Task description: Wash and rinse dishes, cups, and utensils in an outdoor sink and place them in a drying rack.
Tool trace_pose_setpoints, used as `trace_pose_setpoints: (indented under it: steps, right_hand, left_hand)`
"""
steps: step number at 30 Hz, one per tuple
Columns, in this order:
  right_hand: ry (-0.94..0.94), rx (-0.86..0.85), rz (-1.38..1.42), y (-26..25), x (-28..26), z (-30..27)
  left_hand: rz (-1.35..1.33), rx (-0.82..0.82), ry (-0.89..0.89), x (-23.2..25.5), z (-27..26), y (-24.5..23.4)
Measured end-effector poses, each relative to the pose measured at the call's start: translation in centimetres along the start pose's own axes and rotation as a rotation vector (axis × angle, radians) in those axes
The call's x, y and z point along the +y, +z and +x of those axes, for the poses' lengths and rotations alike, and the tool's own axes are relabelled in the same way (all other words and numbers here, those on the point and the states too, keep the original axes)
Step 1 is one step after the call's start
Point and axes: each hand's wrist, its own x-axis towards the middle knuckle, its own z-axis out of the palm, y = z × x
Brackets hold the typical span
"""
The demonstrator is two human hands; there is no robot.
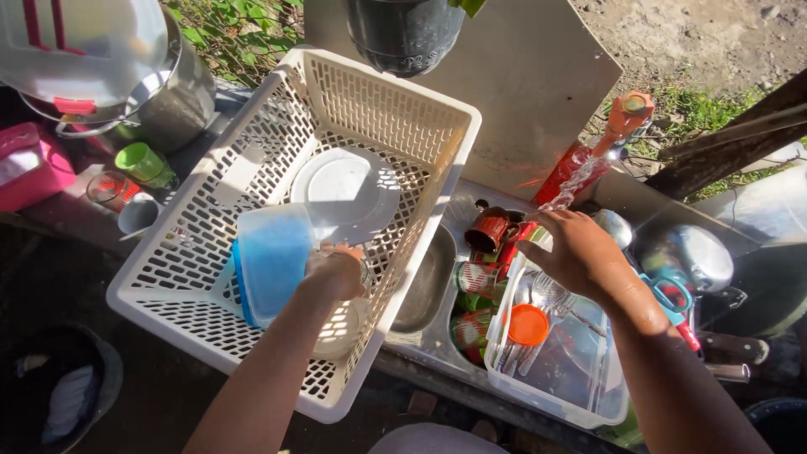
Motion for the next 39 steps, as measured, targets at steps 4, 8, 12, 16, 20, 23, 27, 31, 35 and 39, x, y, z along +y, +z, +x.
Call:
trace_pose_setpoints:
  steps: [4,8,12,16,20,23,27,31,35,39]
  right_hand:
    - [0.29,0.037,-0.141,-1.2,6.7,-6.7]
    - [0.718,0.138,-0.13,-1.4,9.7,-13.3]
    - [1.06,-0.134,0.3,0.6,7.6,-16.9]
    - [1.076,-0.1,0.373,3.0,4.7,-18.1]
    - [0.808,0.226,0.114,2.5,2.0,-18.3]
    - [0.59,0.315,0.125,3.7,0.8,-16.9]
    - [0.435,0.027,0.213,7.7,0.0,-13.3]
    - [0.478,-0.147,0.228,8.6,-3.4,-10.3]
    - [0.552,-0.268,0.159,7.3,-3.8,-9.3]
    - [0.564,-0.118,0.148,8.1,-4.6,-8.2]
  left_hand:
    - [-0.178,0.372,0.079,3.4,-1.1,-2.5]
    - [-0.532,0.723,0.449,11.2,-5.1,-4.9]
    - [-0.604,0.688,0.543,20.0,0.6,2.4]
    - [-0.69,0.454,0.473,23.2,5.4,6.3]
    - [-1.053,0.444,0.433,23.4,2.1,4.8]
    - [-1.162,0.532,0.529,23.0,0.2,4.7]
    - [-1.451,0.638,0.644,22.7,-1.9,5.4]
    - [-1.368,0.67,0.595,21.3,-4.6,4.4]
    - [-1.469,0.698,0.497,19.8,-4.2,5.7]
    - [-1.457,0.756,0.361,18.5,-5.5,6.5]
